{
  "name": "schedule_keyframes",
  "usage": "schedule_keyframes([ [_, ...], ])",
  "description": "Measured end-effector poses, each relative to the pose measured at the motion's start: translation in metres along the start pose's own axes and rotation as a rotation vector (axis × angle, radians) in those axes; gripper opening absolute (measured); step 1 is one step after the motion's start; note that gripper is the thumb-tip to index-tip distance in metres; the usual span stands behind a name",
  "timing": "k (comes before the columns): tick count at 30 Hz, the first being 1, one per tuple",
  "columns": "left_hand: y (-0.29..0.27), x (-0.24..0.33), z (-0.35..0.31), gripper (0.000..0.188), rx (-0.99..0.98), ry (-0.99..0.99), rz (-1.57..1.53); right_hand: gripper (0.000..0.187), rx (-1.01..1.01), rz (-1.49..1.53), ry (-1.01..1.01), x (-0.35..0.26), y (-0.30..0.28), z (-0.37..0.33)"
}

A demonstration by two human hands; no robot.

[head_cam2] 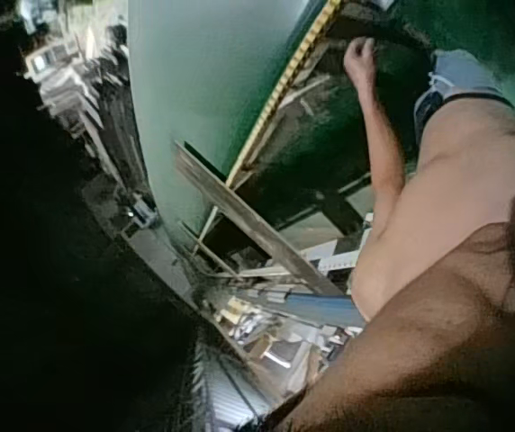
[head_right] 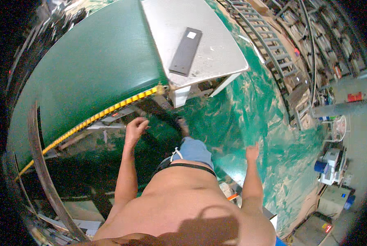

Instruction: The person picks up a stack of wooden boards, places them on a platform, then moves multiple long wooden boards individually from a table onto a conveyor belt.

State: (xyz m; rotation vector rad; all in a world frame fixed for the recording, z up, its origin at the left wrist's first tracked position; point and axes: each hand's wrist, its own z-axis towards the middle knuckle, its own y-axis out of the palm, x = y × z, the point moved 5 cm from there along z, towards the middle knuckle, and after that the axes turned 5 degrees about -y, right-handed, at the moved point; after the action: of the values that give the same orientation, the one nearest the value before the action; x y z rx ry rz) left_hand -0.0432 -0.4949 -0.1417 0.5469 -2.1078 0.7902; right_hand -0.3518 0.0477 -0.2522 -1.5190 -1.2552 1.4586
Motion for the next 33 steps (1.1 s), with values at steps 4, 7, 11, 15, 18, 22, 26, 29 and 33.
schedule_keyframes([
  [4,0.079,0.108,0.036,0.069,-0.040,0.411,0.301,0.037,-0.190,-0.489,-0.308,0.021,0.013,0.018],
  [7,0.097,0.140,0.099,0.071,-0.006,0.123,0.175,0.039,-0.099,-0.006,-0.043,-0.022,0.006,0.053],
  [11,0.105,0.154,0.203,0.077,0.266,0.317,0.744,0.030,-0.104,0.363,0.211,-0.001,0.008,0.101],
  [15,0.110,0.145,0.277,0.084,0.261,0.129,0.902,0.021,-0.124,0.713,0.229,-0.022,-0.031,0.177],
  [18,0.105,0.152,0.305,0.074,0.356,0.180,0.878,0.023,-0.121,0.889,0.202,-0.037,-0.045,0.248],
  [22,0.121,0.173,0.316,0.069,0.405,0.170,0.838,0.021,-0.161,0.858,0.214,-0.071,-0.078,0.329],
  [26,0.141,0.199,0.344,0.079,0.487,0.125,0.717,0.025,-0.334,0.582,0.142,-0.070,-0.074,0.398],
  [29,0.179,0.222,0.357,0.090,0.488,-0.009,0.933,0.029,-0.464,0.243,0.036,-0.025,-0.088,0.423],
  [33,0.205,0.234,0.363,0.095,0.584,-0.117,0.839,0.024,-0.429,0.109,-0.123,0.032,-0.119,0.483],
])
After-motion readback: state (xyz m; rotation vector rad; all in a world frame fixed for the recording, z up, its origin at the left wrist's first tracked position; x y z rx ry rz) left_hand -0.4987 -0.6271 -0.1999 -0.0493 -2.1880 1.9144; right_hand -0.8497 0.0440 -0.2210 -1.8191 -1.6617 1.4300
